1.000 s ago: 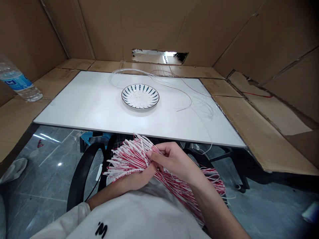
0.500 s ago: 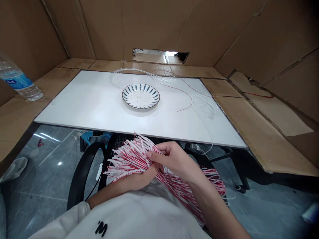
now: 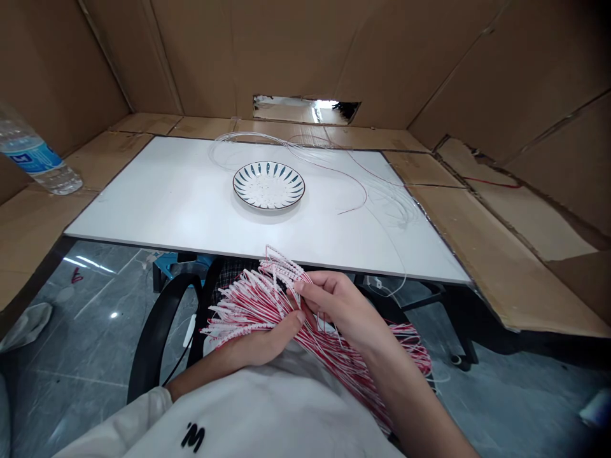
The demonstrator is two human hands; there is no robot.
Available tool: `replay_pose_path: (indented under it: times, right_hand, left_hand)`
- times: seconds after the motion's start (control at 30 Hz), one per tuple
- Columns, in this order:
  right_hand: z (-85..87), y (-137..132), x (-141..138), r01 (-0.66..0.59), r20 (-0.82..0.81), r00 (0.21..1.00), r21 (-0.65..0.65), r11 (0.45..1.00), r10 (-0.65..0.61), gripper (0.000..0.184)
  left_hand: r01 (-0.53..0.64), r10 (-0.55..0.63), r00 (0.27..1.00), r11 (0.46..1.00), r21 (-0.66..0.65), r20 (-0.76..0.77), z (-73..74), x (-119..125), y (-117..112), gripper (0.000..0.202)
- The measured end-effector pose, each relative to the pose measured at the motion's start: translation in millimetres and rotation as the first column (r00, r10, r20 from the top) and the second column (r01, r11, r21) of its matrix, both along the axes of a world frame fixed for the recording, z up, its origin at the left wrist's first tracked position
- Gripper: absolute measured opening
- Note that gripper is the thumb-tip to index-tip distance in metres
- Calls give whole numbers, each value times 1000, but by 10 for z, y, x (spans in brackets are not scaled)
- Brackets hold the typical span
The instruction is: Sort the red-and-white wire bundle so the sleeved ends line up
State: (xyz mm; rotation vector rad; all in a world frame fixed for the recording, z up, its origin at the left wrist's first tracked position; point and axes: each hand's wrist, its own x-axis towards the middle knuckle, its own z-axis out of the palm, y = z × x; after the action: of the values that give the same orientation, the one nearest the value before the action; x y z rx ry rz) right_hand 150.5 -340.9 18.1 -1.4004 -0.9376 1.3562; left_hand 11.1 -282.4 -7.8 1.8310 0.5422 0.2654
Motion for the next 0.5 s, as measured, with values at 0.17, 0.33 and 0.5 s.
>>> replay_pose_path:
  times: [0.17, 0.33, 0.5]
  right_hand:
    - [15, -2, 10, 42, -58, 997, -3, 999, -42, 32]
    - [-8, -4, 10, 57, 10, 998, 25, 998, -58, 36]
    - [-67, -11, 9, 84, 122, 988, 71, 994, -93, 35]
  left_hand:
    - [105, -47, 971, 964, -245, 233, 28, 60, 29, 36]
    - [108, -17, 971, 921, -374, 237, -67, 69, 23, 35]
    - [33, 72, 971, 904, -426, 228, -106, 60, 2, 33]
